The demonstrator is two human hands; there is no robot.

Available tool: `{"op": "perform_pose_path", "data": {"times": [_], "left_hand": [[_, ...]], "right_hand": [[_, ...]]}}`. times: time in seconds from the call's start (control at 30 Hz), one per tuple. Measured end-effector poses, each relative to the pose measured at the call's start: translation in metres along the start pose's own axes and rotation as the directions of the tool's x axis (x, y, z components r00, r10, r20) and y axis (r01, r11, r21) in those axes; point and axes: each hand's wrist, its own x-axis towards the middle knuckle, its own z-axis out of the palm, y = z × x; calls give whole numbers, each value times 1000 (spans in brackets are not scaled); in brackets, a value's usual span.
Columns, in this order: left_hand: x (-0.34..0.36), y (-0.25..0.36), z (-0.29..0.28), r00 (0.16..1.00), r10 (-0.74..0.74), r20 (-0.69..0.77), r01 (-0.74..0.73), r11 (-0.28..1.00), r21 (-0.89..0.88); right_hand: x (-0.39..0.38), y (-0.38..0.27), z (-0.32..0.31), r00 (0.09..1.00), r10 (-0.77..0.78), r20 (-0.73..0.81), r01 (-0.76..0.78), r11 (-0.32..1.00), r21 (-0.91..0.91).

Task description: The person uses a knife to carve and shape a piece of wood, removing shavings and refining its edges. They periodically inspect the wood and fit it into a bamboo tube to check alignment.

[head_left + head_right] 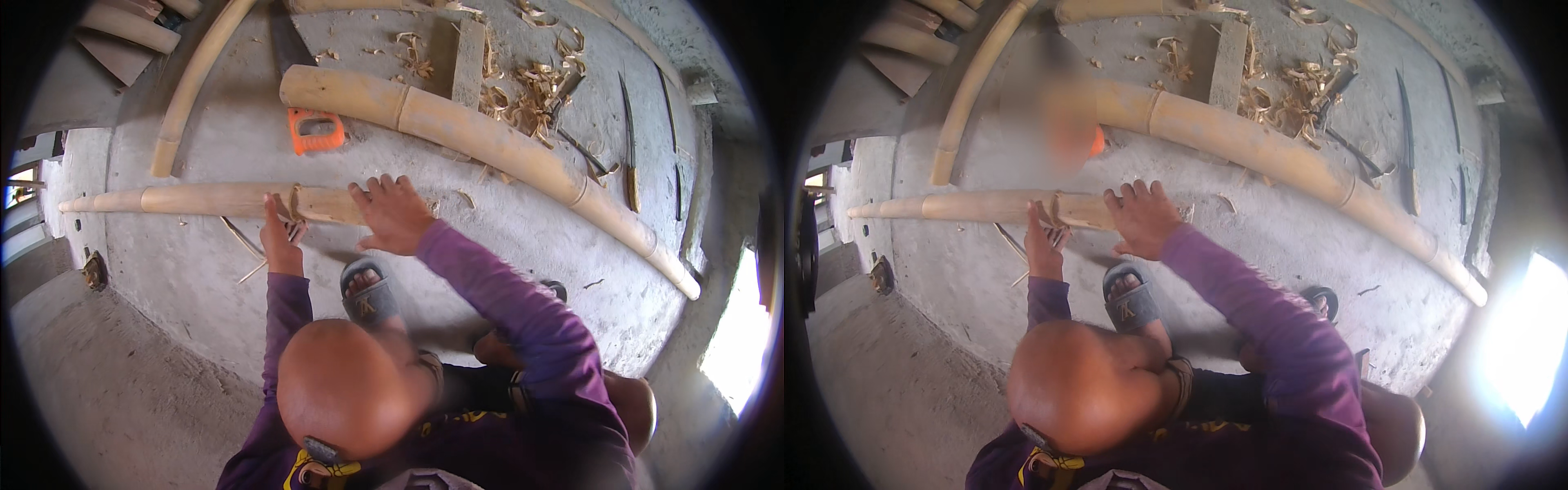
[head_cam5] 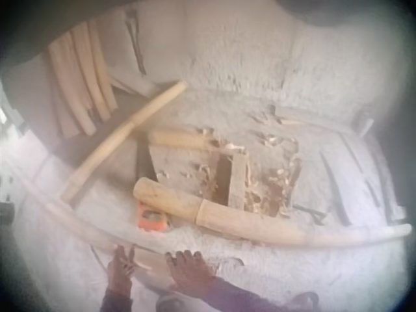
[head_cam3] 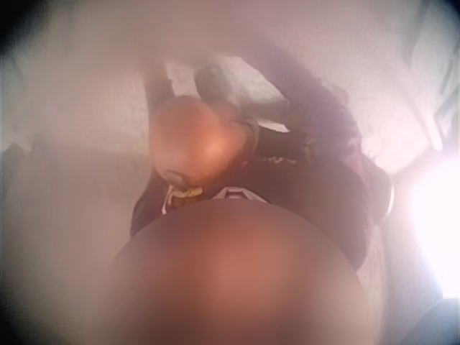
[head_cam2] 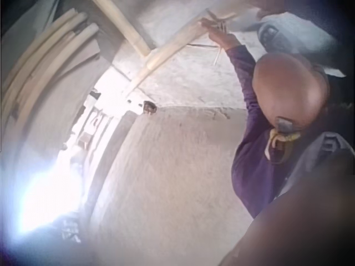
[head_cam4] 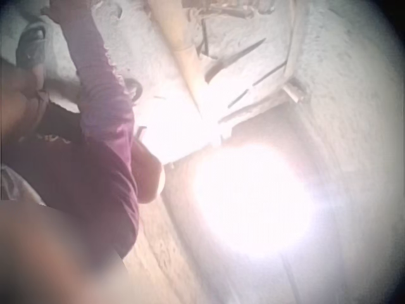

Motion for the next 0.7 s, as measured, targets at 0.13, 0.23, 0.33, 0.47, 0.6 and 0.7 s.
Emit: {"op": "perform_pose_path", "data": {"times": [0.13, 0.23, 0.33, 0.47, 0.6, 0.7], "left_hand": [[11, 17, -4, 993, 104, -54, -101, 993, 59], [25, 25, -4, 977, 177, -121, -178, 984, 0], [36, 26, -1, 967, 166, -192, -180, 982, -57], [44, 24, 1, 929, 192, -315, -212, 977, -30], [51, 17, -2, 953, 212, -215, -240, 964, -111], [58, 13, -9, 955, 247, -161, -268, 956, -119]], "right_hand": [[6, -17, 20, 995, 86, -53, -89, 995, -44], [0, -15, 33, 996, 51, -75, -52, 999, -13], [-13, -9, 43, 994, 22, -110, -26, 999, -32], [-62, 23, 39, 993, 31, -110, -51, 982, -181], [-170, 104, 5, 931, 292, 217, -260, 952, -165], [-258, 159, -28, 964, 256, 77, -245, 960, -133]]}}
